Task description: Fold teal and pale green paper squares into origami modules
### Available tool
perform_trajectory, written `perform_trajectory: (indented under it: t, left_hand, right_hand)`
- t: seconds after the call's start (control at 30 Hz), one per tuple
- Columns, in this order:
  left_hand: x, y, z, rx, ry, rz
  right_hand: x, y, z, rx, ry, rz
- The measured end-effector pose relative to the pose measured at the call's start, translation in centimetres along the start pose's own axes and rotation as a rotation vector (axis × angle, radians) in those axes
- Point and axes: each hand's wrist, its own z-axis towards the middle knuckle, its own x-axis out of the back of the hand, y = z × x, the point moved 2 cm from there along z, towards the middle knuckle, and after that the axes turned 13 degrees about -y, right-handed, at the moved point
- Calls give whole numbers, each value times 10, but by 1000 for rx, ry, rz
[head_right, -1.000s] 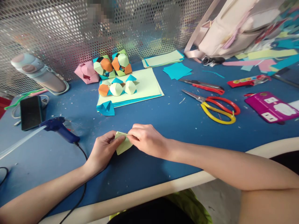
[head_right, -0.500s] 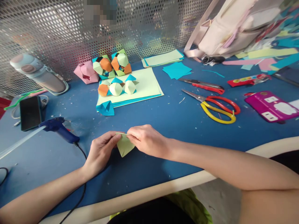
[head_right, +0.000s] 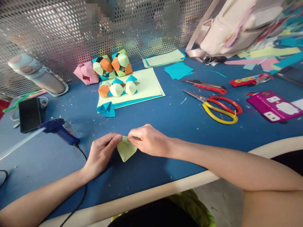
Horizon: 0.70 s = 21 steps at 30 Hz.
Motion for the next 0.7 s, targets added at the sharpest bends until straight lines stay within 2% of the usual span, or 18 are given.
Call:
perform_trajectory:
  t: [0.1,0.2,0.3,0.47,0.7]
  left_hand:
    - [-1,-5,0,31,13,-137]
    - [-4,-6,0,44,-51,-272]
    - [-6,-5,1,48,-103,-319]
    - [-8,-3,3,91,-132,-172]
    - [-6,-3,5,56,-61,-40]
  right_hand:
    - [1,-2,0,15,17,-4]
    - [2,-3,0,5,75,-31]
    - [2,0,0,14,137,-71]
    - [-2,3,-2,140,217,-218]
    - [-9,4,-4,121,165,-281]
